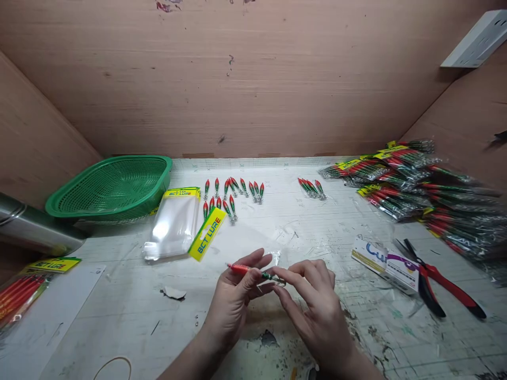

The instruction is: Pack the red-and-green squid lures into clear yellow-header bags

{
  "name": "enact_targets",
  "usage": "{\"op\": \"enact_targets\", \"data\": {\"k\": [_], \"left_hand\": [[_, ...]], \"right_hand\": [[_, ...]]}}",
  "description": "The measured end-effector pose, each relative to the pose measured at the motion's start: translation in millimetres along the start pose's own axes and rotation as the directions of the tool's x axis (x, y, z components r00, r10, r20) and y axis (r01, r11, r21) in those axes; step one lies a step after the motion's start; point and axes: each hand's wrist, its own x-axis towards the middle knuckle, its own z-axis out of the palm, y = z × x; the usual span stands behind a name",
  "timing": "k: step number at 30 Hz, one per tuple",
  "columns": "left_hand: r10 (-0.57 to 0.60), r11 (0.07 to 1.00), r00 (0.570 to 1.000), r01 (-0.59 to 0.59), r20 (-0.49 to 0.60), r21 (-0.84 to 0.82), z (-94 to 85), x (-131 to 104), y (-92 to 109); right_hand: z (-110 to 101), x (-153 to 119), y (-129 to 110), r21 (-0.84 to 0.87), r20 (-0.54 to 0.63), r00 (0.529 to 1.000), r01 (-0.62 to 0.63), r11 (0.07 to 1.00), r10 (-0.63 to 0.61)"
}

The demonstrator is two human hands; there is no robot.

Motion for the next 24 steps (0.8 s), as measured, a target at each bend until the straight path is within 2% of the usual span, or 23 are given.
{"op": "enact_targets", "data": {"k": [6, 9, 14, 19, 24], "left_hand": [[-0.065, 0.998, 0.994, 0.063, 0.088, 0.02, 1.4, -1.8, 0.2], [-0.088, 0.996, 0.993, 0.089, 0.078, -0.015, 1.4, -2.5, 2.8], [-0.071, 0.997, 0.991, 0.074, 0.116, -0.015, 0.5, -2.6, 1.2], [-0.076, 0.996, 0.985, 0.081, 0.152, -0.025, 1.6, -1.3, -3.8], [-0.02, 0.984, 0.997, 0.033, 0.075, -0.175, 2.9, -1.8, 1.8]], "right_hand": [[0.2, 2.2, 3.9, -0.081, -0.069, 0.995, 0.066, 0.994, -0.072], [-1.1, 2.4, 6.0, -0.167, -0.119, 0.987, 0.084, 0.982, -0.104], [-1.2, 3.4, 6.2, -0.227, -0.133, 0.976, 0.137, 0.964, -0.17], [2.6, 6.1, -2.4, -0.114, -0.128, 0.986, 0.097, 0.989, -0.111], [7.3, 2.4, -5.3, -0.101, -0.117, 0.986, 0.11, 0.989, -0.121]]}}
